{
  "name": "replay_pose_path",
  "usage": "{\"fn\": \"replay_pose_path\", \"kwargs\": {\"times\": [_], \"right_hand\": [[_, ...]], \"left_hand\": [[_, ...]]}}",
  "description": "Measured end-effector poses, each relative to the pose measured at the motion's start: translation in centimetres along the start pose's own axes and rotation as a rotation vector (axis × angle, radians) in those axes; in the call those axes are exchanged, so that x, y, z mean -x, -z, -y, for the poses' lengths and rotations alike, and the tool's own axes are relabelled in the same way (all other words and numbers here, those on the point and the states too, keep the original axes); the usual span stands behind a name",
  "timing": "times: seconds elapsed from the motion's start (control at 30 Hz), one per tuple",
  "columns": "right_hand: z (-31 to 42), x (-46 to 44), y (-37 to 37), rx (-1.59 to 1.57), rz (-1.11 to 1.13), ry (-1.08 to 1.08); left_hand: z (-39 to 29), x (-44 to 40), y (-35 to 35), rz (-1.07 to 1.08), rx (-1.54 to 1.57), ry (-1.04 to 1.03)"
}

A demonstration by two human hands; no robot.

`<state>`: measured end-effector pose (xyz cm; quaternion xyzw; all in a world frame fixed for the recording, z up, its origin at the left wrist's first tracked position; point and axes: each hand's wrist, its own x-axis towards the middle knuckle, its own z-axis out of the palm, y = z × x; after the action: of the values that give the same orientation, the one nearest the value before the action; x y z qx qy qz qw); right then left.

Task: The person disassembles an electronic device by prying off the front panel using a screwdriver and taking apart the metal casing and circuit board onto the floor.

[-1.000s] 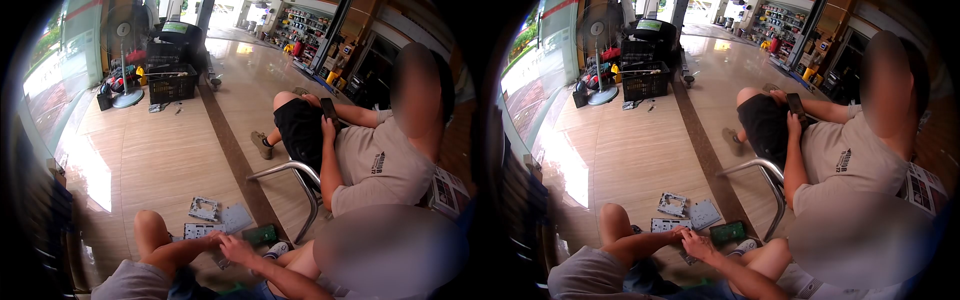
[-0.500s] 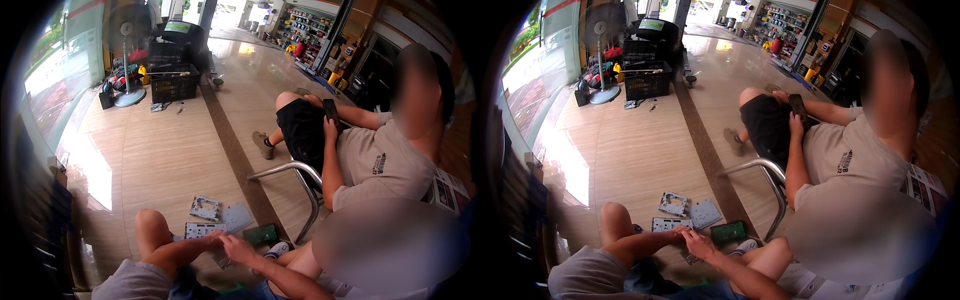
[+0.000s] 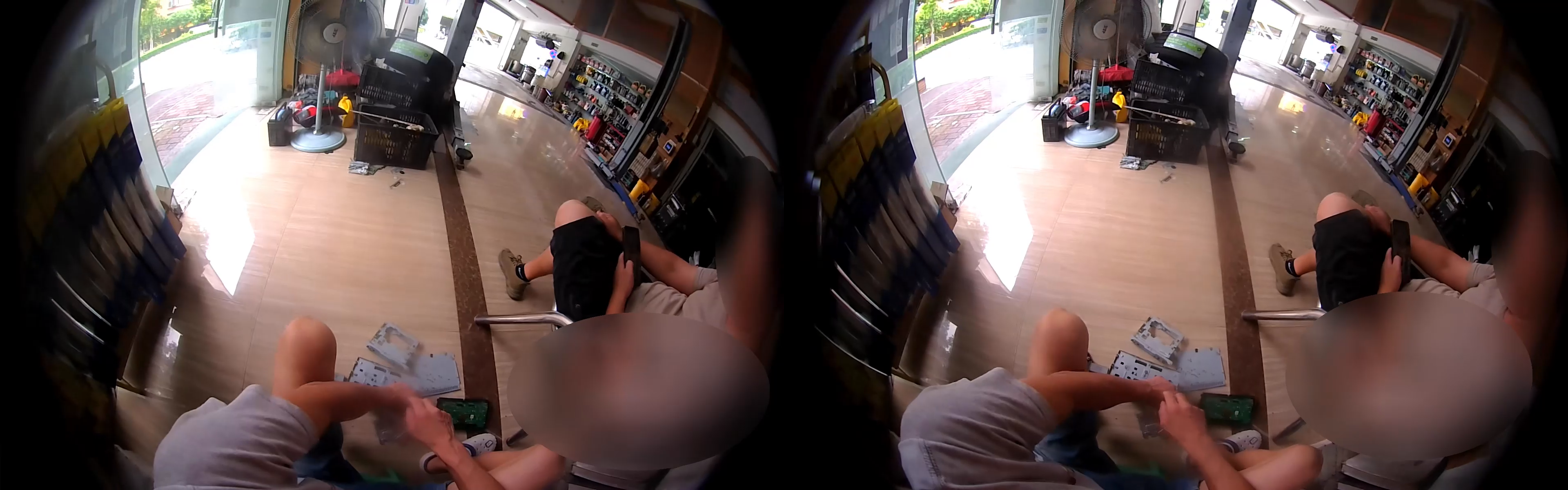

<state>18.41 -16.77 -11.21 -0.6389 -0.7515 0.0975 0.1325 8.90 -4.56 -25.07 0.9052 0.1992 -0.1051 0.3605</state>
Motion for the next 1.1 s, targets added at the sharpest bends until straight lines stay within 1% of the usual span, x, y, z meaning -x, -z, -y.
{"fn": "replay_pose_path", "kwargs": {"times": [0.13,0.23,0.27,0.33,0.37,0.43,0.47,0.57,0.67,0.77,0.87,0.97,1.07,1.1], "right_hand": [[-1.1,0.2,-1.0,-0.057,-0.010,0.014],[-0.7,0.1,-0.4,-0.080,-0.064,0.062],[-0.5,0.0,-0.2,-0.087,-0.087,0.079],[0.1,0.0,0.5,-0.091,-0.036,0.007],[0.3,0.0,0.6,-0.093,-0.009,-0.029],[-0.4,0.1,-0.1,-0.080,-0.009,0.002],[-0.7,0.1,-0.4,-0.074,-0.009,0.017],[-0.6,-0.2,-0.1,-0.113,-0.122,0.111],[0.2,-0.3,0.8,-0.057,-0.050,0.035],[-0.6,-0.2,-0.2,-0.022,-0.021,0.052],[-0.2,-0.3,0.5,-0.058,-0.110,0.132],[0.0,-0.4,0.7,-0.108,-0.106,0.098],[0.0,-0.2,0.5,-0.087,-0.046,0.009],[-0.1,-0.2,0.4,-0.081,-0.057,0.042]], "left_hand": [[-1.1,0.5,1.0,0.052,-0.039,0.083],[0.3,0.1,0.0,-0.017,0.027,-0.008],[0.6,-0.2,-0.3,-0.007,0.018,-0.018],[0.4,-0.1,0.4,0.018,-0.002,-0.038],[0.5,-0.2,0.2,0.014,0.001,-0.022],[0.4,-0.2,0.0,0.006,0.010,0.009],[0.3,-0.1,-0.1,-0.017,0.021,-0.017],[-0.1,0.6,0.3,-0.065,0.048,-0.072],[-0.3,0.9,0.1,-0.052,0.050,-0.053],[-0.7,0.5,0.0,-0.033,0.048,-0.045],[-1.0,0.5,-0.1,-0.022,0.048,-0.039],[-1.1,0.5,0.0,-0.019,0.045,-0.034],[-1.0,0.5,-0.1,-0.024,0.051,-0.037],[-0.9,0.5,-0.1,-0.024,0.050,-0.040]]}}
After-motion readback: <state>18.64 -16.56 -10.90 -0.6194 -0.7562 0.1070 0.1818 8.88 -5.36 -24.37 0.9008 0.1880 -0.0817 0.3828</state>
